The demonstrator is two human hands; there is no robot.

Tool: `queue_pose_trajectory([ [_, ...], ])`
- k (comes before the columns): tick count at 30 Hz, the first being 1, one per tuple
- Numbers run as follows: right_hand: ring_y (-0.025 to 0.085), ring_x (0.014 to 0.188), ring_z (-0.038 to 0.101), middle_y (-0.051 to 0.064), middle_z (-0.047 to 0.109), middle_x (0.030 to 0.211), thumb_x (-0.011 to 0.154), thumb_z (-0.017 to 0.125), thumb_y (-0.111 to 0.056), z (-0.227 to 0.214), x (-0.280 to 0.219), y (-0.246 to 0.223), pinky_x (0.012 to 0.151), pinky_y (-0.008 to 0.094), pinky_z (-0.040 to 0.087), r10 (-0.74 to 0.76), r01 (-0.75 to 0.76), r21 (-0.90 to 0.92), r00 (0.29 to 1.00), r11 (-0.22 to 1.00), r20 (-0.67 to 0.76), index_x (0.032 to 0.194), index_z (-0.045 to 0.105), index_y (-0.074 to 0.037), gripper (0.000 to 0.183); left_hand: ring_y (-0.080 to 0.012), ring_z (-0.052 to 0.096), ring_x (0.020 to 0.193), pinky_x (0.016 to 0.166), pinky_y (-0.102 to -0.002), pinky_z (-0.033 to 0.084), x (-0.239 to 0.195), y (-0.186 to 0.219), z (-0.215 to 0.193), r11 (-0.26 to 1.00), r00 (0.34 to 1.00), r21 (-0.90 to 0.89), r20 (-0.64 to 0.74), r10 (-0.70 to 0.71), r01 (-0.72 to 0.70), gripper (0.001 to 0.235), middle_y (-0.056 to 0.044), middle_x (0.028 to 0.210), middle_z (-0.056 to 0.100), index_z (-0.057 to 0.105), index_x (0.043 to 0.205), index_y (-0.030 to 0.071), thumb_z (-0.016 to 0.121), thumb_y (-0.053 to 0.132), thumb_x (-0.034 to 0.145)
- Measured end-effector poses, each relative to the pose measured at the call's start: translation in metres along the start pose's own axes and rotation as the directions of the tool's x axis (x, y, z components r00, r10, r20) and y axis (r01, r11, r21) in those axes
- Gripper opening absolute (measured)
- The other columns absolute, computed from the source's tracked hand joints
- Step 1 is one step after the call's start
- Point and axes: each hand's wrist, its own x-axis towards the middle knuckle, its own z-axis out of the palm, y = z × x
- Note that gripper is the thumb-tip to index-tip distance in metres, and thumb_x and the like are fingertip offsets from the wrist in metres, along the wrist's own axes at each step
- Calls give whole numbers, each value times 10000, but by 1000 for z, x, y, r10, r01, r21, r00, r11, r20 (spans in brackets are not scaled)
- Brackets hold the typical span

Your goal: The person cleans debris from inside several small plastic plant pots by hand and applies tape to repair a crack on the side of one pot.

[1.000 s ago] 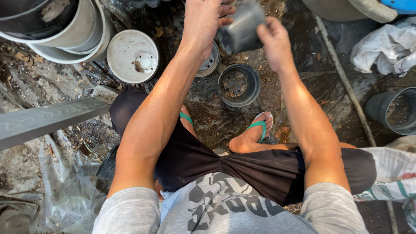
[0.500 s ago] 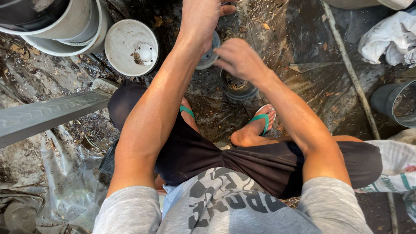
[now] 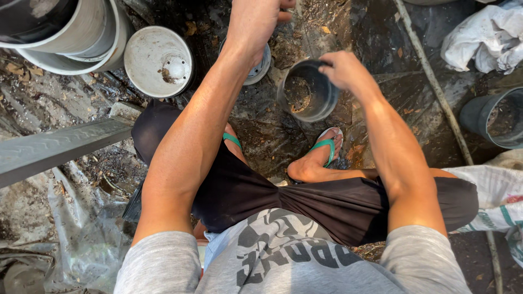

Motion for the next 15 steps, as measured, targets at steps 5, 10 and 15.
queue_pose_trajectory([
  [5, 164, 801, 675, 98, 747, 950, 1011, 709, -131, -68, -17, 10, 734, 337, 543, -208, 244, 274, 966, 930, -156, 1214, 723, -29, 228, -195, 684, 945, 821, -394, 592, -16, 18, 20, 963, 992, 271, 122, -41, 7, 382, -117, 1005, 732, 693, 1076, 8, 626, 380, 1022],
  [10, 81, 904, 670, 41, 740, 1061, 1050, 728, -50, -125, -36, 23, 807, 228, 550, -298, 448, 551, 891, 704, -344, 1241, 709, 43, 213, -294, 594, 1277, 1026, -519, 521, -23, 31, 35, 979, 971, 188, 211, -115, 75, 792, -172, 1348, 613, 469, 1447, 62, 644, 630, 924],
  [15, 117, 813, 716, 88, 763, 1037, 1046, 766, -78, -149, -86, 10, 736, 265, 614, -137, 400, 740, 910, 541, -392, 1203, 729, 47, 204, -446, 192, 1476, 1001, -825, 366, -42, 44, 60, 906, 849, -160, 441, -290, 393, 1193, -185, 1633, 157, 146, 1620, 173, 697, 765, 744],
])
